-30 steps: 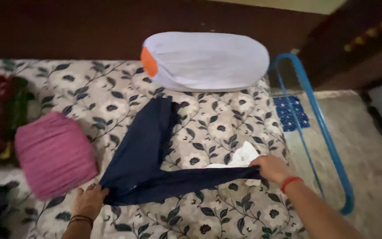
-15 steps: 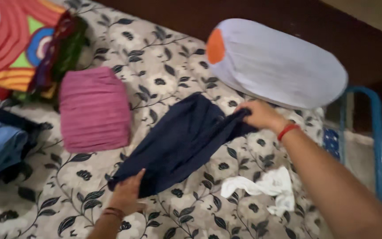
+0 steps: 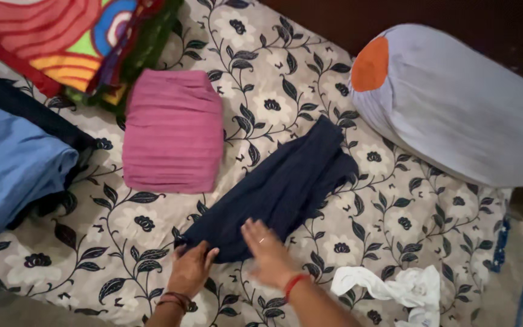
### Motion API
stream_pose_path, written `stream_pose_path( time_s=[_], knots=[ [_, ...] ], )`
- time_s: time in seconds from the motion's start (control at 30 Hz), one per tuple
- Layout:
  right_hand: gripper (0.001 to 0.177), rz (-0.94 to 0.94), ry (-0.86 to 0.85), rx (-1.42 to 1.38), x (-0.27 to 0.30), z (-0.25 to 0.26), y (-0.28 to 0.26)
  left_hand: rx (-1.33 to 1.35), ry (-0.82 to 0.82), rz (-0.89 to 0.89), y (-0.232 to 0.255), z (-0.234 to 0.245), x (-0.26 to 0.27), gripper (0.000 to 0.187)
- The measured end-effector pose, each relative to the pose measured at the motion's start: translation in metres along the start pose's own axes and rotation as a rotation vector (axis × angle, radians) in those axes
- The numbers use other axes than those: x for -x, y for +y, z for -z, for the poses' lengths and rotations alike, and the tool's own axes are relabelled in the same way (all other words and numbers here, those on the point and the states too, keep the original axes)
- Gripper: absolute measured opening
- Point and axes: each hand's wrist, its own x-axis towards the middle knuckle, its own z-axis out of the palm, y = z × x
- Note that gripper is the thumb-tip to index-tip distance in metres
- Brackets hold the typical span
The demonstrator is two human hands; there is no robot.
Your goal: The person folds several items of clothing including a patterned blanket, a yellow shirt, and dark trousers on a bed, then hangs the shirt and a blanket over a line, and finally gathers the remaining folded items by hand.
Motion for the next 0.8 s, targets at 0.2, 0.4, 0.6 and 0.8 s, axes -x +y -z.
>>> stream_pose_path(
  time_s=[0.2, 0.4, 0.6, 0.8],
  knots=[
    [0.121, -0.289, -0.057, -0.205, -0.023, -0.038, -0.026, 0.113, -0.250, -0.036, 0.021, 0.040, -0.033, 0.042],
    [0.076, -0.307, 0.112, -0.214, -0.047, -0.101, 0.015, -0.174, -0.430, -0.462, 0.052, 0.059, -0.066, 0.065],
    [0.052, -0.239, 0.371, -1.602, -0.037, -0.126, 0.088, -0.245, -0.106, -0.670, 0.174, 0.075, -0.084, 0.042],
    [0.062, -0.836, 0.300, -0.996, -0.064, -0.106, 0.115, 0.290, 0.550, 0.059, 0.113, -0.018, -0.091, 0.047]
  ],
)
